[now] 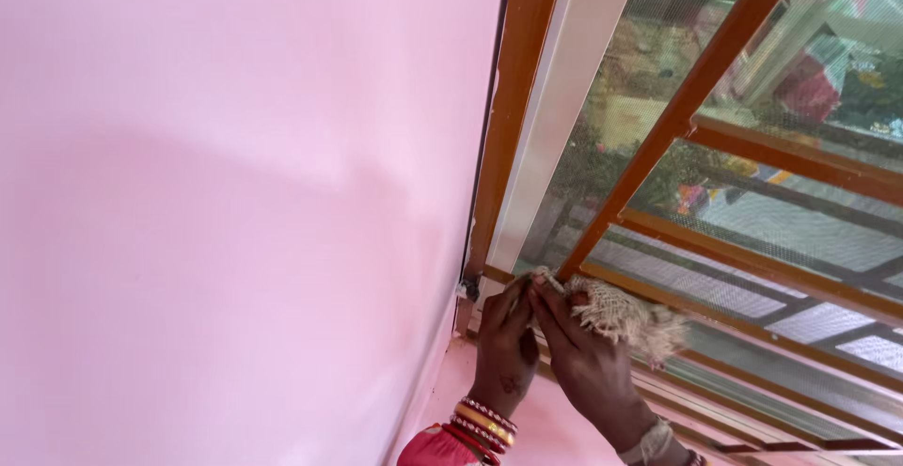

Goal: The person wipes the window screen and grill bars with a cloth, opens the sliding window, and wipes down the metal grill and frame.

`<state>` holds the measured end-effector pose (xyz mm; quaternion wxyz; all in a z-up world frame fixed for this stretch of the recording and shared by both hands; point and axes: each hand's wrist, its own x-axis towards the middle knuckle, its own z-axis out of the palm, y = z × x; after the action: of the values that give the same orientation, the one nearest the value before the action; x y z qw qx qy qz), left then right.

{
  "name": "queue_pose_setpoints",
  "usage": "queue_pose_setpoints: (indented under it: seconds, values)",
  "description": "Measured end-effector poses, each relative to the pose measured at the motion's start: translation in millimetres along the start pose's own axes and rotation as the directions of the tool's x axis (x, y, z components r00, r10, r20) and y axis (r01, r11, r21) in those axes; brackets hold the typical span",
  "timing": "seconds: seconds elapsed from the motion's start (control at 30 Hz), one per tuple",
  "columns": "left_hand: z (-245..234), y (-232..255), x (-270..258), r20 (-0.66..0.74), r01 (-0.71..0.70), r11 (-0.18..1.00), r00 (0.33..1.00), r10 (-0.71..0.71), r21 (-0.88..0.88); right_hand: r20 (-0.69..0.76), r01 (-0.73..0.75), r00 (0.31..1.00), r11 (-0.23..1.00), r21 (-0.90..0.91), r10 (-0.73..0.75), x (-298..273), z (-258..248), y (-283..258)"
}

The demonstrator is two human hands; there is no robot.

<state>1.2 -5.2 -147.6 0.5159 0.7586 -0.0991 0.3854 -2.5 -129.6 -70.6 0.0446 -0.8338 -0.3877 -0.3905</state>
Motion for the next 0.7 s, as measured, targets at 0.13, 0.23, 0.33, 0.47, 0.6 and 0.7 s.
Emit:
queue_pose_setpoints:
  seconds: [0.13,0.23,0.33,0.47,0.6,0.7]
  values:
    - [-7,6,4,0.01,0.015,0.999,1.0,-0.016,0.043,-0.074,-0.008,0.997,0.99,0.138,0.019,9,11,7]
    - [-12,19,11,-0.051,-0.106,0.994,0.993,0.108,0.039,-0.141,-0.06,0.986,0.984,0.165,0.084,2,5,1]
    - [-16,13,16,0.017,-0.102,0.989,0.995,0.101,0.104,-0.154,-0.098,0.98,0.979,0.181,0.127,2,20,4]
    - [-3,-13,-12,0.015,-0.086,0.99,0.996,0.085,0.111,-0.085,-0.139,0.984,0.976,0.166,0.155,-27,39,-4]
    - [12,-34,-59,0.026,0.005,0.986,1.0,-0.009,0.168,-0.151,-0.146,0.974,0.976,0.16,0.17,-65,64,-9]
    - [12,-40,-70,0.078,0.101,0.984,0.99,-0.114,0.147,0.107,-0.161,0.985,0.944,0.288,0.136,-71,74,-8]
